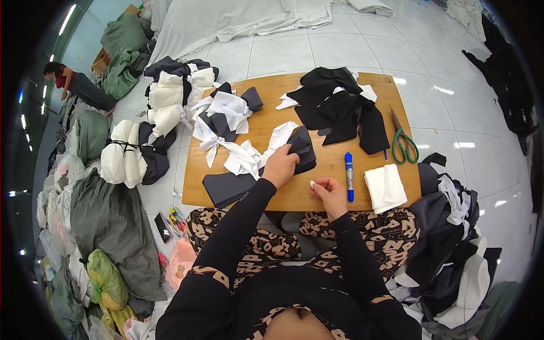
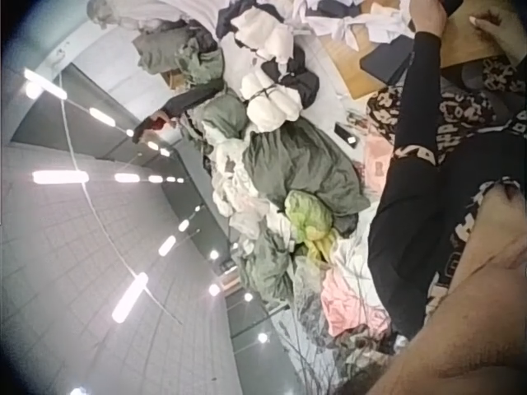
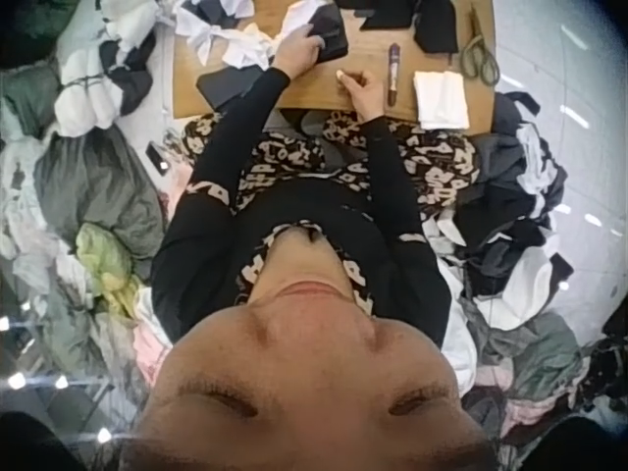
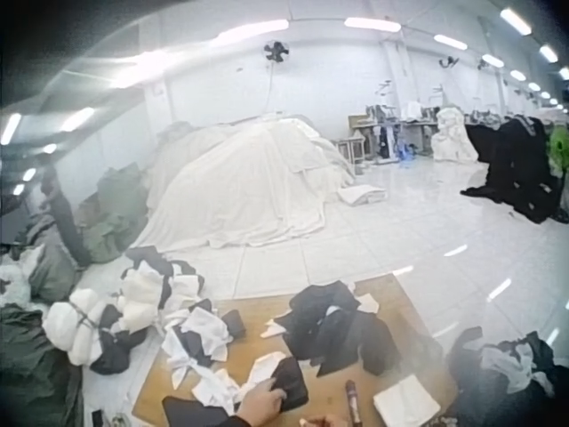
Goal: Labeling and organizing various cut fabric pieces in a textile workshop environment.
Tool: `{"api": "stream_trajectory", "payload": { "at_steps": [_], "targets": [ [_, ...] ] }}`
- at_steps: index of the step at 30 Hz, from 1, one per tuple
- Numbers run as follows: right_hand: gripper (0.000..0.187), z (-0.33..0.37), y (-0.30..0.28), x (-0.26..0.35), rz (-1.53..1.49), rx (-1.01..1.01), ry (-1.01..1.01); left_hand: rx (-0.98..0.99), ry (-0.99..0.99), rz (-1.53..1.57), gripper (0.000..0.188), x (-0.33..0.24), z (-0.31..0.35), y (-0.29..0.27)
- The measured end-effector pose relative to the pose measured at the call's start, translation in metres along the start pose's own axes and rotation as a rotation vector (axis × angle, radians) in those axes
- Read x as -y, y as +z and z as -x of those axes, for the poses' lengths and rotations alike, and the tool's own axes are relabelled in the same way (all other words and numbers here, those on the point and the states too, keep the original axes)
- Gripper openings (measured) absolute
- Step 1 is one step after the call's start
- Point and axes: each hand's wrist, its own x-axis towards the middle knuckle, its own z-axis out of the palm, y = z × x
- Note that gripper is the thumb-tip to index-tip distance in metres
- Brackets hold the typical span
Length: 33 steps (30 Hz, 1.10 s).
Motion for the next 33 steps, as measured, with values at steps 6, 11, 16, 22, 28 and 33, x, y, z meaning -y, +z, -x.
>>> {"api": "stream_trajectory", "payload": {
  "at_steps": [6, 11, 16, 22, 28, 33],
  "targets": [
    [0.012, -0.007, -0.004, -0.004, 0.034, 0.009, 0.018, 0.225, -0.070, -0.199, 0.017, -0.011, -0.004, 0.005],
    [0.013, -0.006, -0.012, -0.008, 0.044, 0.017, 0.031, 0.123, -0.300, 0.087, 0.018, -0.011, -0.010, 0.000],
    [0.013, -0.004, -0.008, -0.003, 0.043, -0.002, 0.031, 0.104, -0.482, 0.324, 0.018, 0.004, -0.010, -0.005],
    [0.013, -0.004, -0.008, -0.005, 0.040, 0.003, 0.029, 0.021, -0.535, 0.273, 0.016, 0.004, -0.010, -0.010],
    [0.013, -0.009, -0.011, -0.004, 0.038, 0.013, 0.005, -0.207, -0.613, 0.441, 0.005, 0.002, -0.005, -0.023],
    [0.014, -0.017, -0.007, -0.021, 0.149, 0.080, -0.041, -0.284, -0.477, 0.342, 0.024, 0.024, 0.023, -0.038]
  ]
}}
